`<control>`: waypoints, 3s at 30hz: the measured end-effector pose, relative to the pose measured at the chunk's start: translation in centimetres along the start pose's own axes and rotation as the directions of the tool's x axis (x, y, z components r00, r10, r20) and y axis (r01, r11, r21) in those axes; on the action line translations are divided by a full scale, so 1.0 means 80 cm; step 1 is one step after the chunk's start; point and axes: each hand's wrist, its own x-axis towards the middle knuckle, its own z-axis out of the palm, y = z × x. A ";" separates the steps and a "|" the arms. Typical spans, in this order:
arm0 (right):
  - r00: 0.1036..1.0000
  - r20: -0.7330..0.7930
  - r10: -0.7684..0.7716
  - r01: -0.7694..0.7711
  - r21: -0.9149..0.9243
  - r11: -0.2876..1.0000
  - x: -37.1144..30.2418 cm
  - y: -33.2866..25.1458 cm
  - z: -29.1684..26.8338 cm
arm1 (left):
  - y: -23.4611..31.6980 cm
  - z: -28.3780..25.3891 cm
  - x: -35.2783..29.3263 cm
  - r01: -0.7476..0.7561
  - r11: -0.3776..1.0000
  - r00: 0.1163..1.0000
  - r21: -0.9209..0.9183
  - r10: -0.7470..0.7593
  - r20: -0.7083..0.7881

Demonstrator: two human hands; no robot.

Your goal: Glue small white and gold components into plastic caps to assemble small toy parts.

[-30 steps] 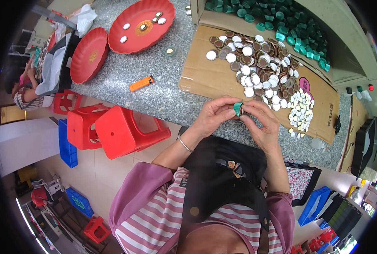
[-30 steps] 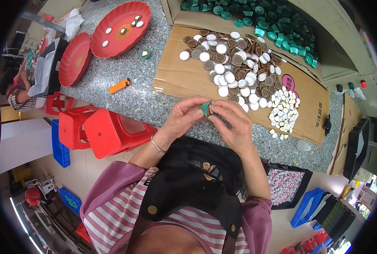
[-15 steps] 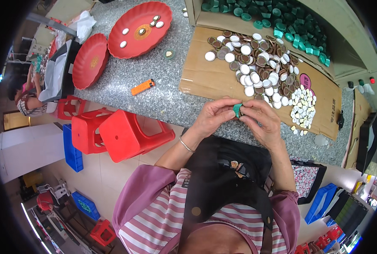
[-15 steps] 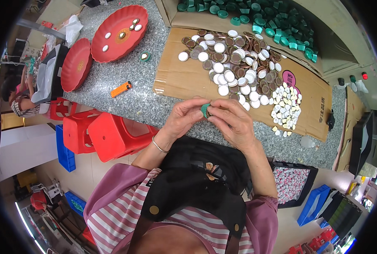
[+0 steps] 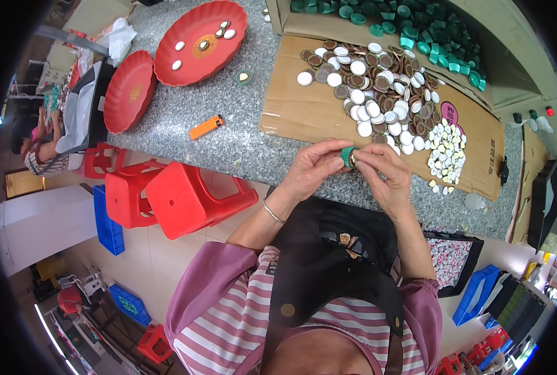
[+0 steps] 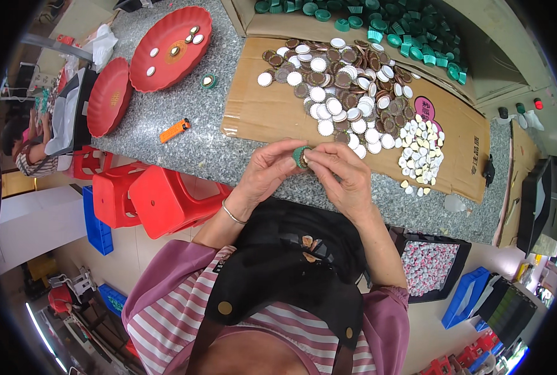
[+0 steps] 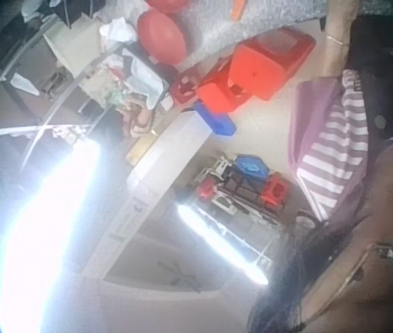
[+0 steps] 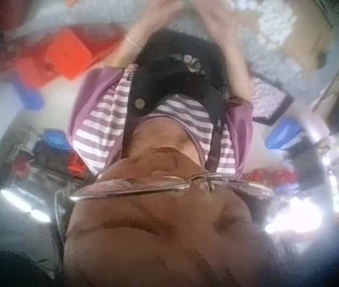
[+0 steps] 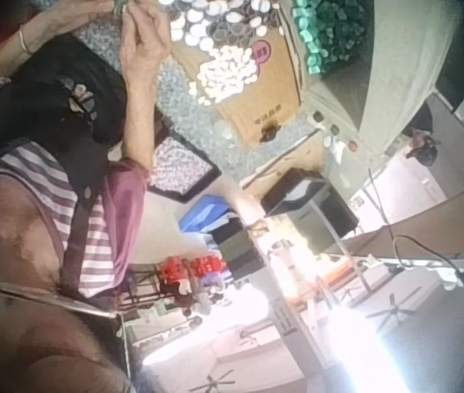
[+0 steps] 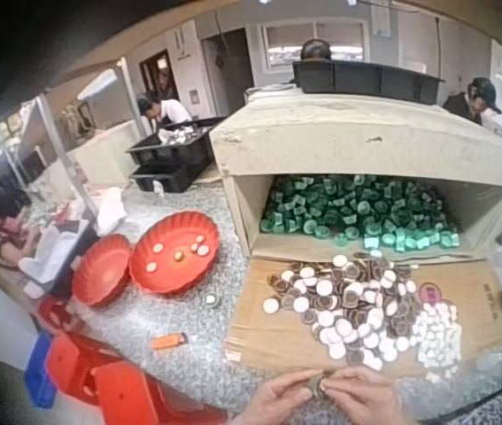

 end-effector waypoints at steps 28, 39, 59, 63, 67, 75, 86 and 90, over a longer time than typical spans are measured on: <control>0.931 -0.041 -0.363 0.314 -0.414 0.854 0.011 -0.008 0.011 | 0.002 0.015 -0.001 -0.025 0.976 0.998 0.215 0.035 -0.047; 0.909 0.084 -0.408 0.407 -0.388 0.827 0.015 -0.007 0.002 | 0.000 0.005 -0.008 0.027 0.982 0.998 0.189 -0.017 -0.053; 0.959 -0.258 0.121 -0.111 0.053 0.992 -0.007 -0.002 0.037 | -0.002 0.010 -0.003 0.038 0.997 0.989 0.061 -0.029 -0.142; 0.918 -0.229 0.324 -0.251 0.297 0.921 -0.019 0.010 0.041 | -0.005 0.015 0.001 0.029 0.996 0.987 0.083 -0.015 -0.160; 0.931 -0.247 0.270 -0.211 0.240 0.948 -0.022 0.008 0.045 | -0.014 0.020 -0.001 -0.037 0.993 0.978 0.116 0.060 -0.202; 0.952 -0.283 0.120 -0.123 0.008 0.992 -0.021 0.000 0.045 | -0.023 0.018 -0.002 -0.074 0.992 0.972 0.100 0.094 -0.214; 0.912 -0.206 0.354 -0.287 0.293 0.912 -0.020 0.010 0.040 | -0.008 0.021 0.004 -0.158 0.855 0.978 0.495 0.205 -0.042; 0.898 -0.091 0.431 -0.362 0.403 0.841 -0.022 0.017 0.034 | -0.003 0.023 0.002 -0.145 0.759 0.976 0.634 0.215 -0.034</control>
